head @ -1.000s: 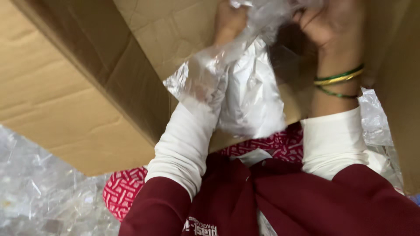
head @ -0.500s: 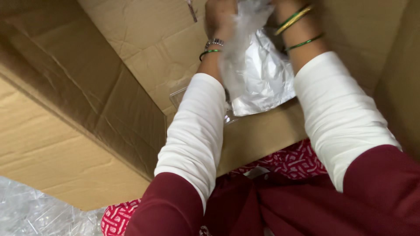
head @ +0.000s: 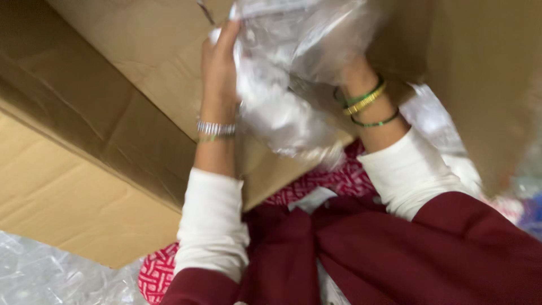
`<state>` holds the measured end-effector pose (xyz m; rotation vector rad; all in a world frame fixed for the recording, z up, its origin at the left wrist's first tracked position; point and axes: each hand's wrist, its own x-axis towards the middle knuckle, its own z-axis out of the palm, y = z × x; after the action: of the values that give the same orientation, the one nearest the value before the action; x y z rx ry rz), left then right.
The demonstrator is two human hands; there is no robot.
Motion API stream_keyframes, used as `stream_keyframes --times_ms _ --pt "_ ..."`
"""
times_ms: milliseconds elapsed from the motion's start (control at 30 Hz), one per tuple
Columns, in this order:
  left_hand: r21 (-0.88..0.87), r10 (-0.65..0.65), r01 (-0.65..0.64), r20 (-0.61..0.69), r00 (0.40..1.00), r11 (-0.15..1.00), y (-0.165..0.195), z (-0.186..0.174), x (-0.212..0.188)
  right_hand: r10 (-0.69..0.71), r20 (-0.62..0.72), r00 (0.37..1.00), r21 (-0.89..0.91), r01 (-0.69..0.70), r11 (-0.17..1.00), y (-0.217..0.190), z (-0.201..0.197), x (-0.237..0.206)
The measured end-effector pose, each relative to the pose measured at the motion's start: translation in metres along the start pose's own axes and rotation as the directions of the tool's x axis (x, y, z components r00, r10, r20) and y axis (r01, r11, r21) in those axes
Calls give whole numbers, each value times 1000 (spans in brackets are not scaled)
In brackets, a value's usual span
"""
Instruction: The person sits on the floor and repeatedly picks up clear plastic containers from a cardboard box, places them into a plastic bag, and sets the bag aside. The process is repeated multiple times with the same type of container.
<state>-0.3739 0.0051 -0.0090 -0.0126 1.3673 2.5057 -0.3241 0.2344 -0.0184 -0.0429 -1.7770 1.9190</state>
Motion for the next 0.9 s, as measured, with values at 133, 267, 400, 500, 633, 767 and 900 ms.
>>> stream_keyframes --times_ms 133,267,400,500,633,767,900 --pt "415 82 -178 240 967 892 12 37 -126 182 199 963 262 -231 937 -72 -42 -95" --pt "491 15 -150 268 963 858 14 78 -206 317 319 893 333 -419 845 -118 -65 -178" --pt "612 -94 -156 356 930 776 6 96 -249 377 331 865 406 -492 770 -140 -92 -239" --pt "702 64 -356 406 912 617 -11 102 -268 394 350 850 451 -522 724 -154 -122 -271" --pt "718 -108 -125 270 957 685 -41 119 -288 418 372 829 484 -558 674 -161 -150 -304" --pt "758 -135 -128 274 952 640 -70 132 -305 453 442 775 516 -632 579 -153 -167 -339" --pt "848 -29 -110 147 989 518 -97 133 -308 475 629 615 417 -783 462 -160 -202 -384"
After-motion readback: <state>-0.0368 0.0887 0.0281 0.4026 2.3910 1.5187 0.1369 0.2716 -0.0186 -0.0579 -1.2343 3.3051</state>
